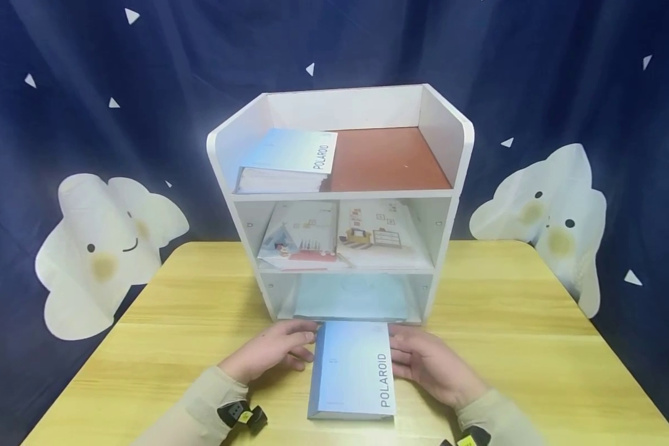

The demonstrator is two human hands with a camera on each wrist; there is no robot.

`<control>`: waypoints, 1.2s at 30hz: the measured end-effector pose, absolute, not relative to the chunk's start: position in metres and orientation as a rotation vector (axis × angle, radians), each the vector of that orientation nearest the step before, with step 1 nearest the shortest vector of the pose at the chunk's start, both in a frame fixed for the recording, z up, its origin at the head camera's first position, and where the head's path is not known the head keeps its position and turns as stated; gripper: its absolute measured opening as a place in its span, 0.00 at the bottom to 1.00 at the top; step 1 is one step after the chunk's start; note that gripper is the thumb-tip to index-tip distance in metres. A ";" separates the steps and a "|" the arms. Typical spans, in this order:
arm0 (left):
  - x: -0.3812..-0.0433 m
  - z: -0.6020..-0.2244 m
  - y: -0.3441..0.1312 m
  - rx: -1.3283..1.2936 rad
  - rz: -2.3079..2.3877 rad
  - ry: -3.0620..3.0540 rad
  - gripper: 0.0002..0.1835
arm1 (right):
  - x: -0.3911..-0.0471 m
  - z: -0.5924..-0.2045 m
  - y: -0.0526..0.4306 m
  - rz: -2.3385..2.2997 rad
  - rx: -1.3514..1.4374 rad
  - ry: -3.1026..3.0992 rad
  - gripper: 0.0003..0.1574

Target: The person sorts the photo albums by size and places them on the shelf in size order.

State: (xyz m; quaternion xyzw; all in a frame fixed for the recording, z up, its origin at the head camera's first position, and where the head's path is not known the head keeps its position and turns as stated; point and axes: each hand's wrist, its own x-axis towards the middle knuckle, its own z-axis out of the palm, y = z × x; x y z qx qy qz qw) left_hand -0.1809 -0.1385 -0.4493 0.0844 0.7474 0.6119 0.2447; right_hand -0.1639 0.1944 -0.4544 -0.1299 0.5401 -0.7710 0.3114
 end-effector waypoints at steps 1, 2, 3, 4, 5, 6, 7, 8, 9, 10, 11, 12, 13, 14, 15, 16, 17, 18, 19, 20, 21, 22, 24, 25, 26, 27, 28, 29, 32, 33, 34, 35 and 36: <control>-0.181 -0.449 -0.138 0.233 1.671 2.045 0.29 | -0.164 -0.454 0.192 -2.029 -0.351 1.457 0.34; -0.181 -0.449 -0.138 0.237 1.671 2.048 0.29 | -0.163 -0.454 0.189 -2.018 -0.363 1.493 0.32; -0.181 -0.449 -0.138 0.245 1.669 2.052 0.29 | -0.163 -0.455 0.186 -2.003 -0.383 1.532 0.30; -0.181 -0.449 -0.137 0.254 1.669 2.053 0.29 | -0.163 -0.455 0.183 -1.984 -0.404 1.572 0.29; -0.181 -0.449 -0.136 0.264 1.668 2.054 0.29 | -0.162 -0.455 0.181 -1.961 -0.426 1.614 0.27; -0.180 -0.448 -0.136 0.272 1.667 2.053 0.29 | -0.161 -0.456 0.178 -1.936 -0.446 1.655 0.26; -0.180 -0.448 -0.135 0.278 1.666 2.051 0.30 | -0.161 -0.456 0.176 -1.911 -0.464 1.689 0.25; -0.180 -0.449 -0.135 0.285 1.664 2.051 0.30 | -0.160 -0.457 0.174 -1.890 -0.482 1.708 0.25; -0.180 -0.449 -0.135 0.289 1.662 2.052 0.30 | -0.159 -0.457 0.173 -1.879 -0.499 1.715 0.25; -0.180 -0.449 -0.135 0.289 1.661 2.053 0.30 | -0.158 -0.458 0.172 -1.870 -0.509 1.713 0.26; -0.180 -0.450 -0.135 0.285 1.661 2.053 0.30 | -0.157 -0.458 0.171 -1.869 -0.512 1.701 0.27; -0.180 -0.450 -0.136 0.278 1.664 2.049 0.30 | -0.157 -0.459 0.171 -1.881 -0.507 1.681 0.28; -0.180 -0.450 -0.136 0.273 1.667 2.044 0.31 | -0.156 -0.459 0.171 -1.899 -0.495 1.652 0.29; -0.180 -0.450 -0.136 0.270 1.673 2.038 0.32 | -0.156 -0.460 0.171 -1.922 -0.481 1.623 0.30; -0.181 -0.450 -0.137 0.268 1.681 2.027 0.32 | -0.156 -0.460 0.172 -1.945 -0.472 1.600 0.31; -0.180 -0.450 -0.137 0.267 1.695 2.003 0.33 | -0.156 -0.461 0.173 -1.964 -0.459 1.583 0.31; -0.180 -0.450 -0.137 0.272 1.708 1.971 0.33 | -0.155 -0.461 0.173 -1.985 -0.451 1.565 0.31; -0.179 -0.450 -0.137 0.281 1.721 1.925 0.33 | -0.155 -0.462 0.173 -2.002 -0.448 1.546 0.30; -0.178 -0.450 -0.137 0.294 1.733 1.869 0.33 | -0.155 -0.462 0.173 -2.011 -0.452 1.525 0.29; -0.177 -0.451 -0.137 0.305 1.748 1.803 0.32 | -0.155 -0.463 0.172 -2.019 -0.458 1.502 0.29; -0.176 -0.451 -0.137 0.314 1.766 1.728 0.31 | -0.154 -0.464 0.172 -2.027 -0.462 1.477 0.27; -0.174 -0.451 -0.136 0.324 1.788 1.649 0.30 | -0.154 -0.464 0.171 -2.037 -0.464 1.449 0.26; -0.170 -0.452 -0.135 0.329 1.843 1.495 0.29 | -0.153 -0.465 0.170 -2.063 -0.466 1.384 0.24; -0.169 -0.452 -0.135 0.328 1.873 1.429 0.29 | -0.152 -0.465 0.169 -2.078 -0.467 1.352 0.23; -0.167 -0.452 -0.134 0.326 1.901 1.373 0.29 | -0.152 -0.465 0.169 -2.096 -0.467 1.319 0.23; -0.165 -0.452 -0.133 0.329 1.926 1.322 0.29 | -0.152 -0.465 0.169 -2.113 -0.470 1.285 0.22; -0.163 -0.453 -0.132 0.333 1.944 1.279 0.29 | -0.151 -0.465 0.169 -2.127 -0.473 1.253 0.22; -0.162 -0.453 -0.131 0.337 1.958 1.243 0.29 | -0.151 -0.465 0.168 -2.138 -0.477 1.226 0.22; -0.157 -0.452 -0.128 0.355 1.972 1.185 0.29 | -0.151 -0.463 0.169 -2.147 -0.499 1.188 0.22; -0.157 -0.452 -0.127 0.362 1.978 1.173 0.28 | -0.151 -0.462 0.169 -2.143 -0.509 1.188 0.22; -0.156 -0.452 -0.127 0.366 1.983 1.168 0.28 | -0.151 -0.461 0.169 -2.136 -0.521 1.196 0.22; -0.155 -0.451 -0.126 0.372 1.990 1.167 0.28 | -0.151 -0.459 0.170 -2.127 -0.530 1.207 0.22; -0.154 -0.451 -0.125 0.377 1.996 1.168 0.28 | -0.150 -0.457 0.171 -2.117 -0.545 1.223 0.22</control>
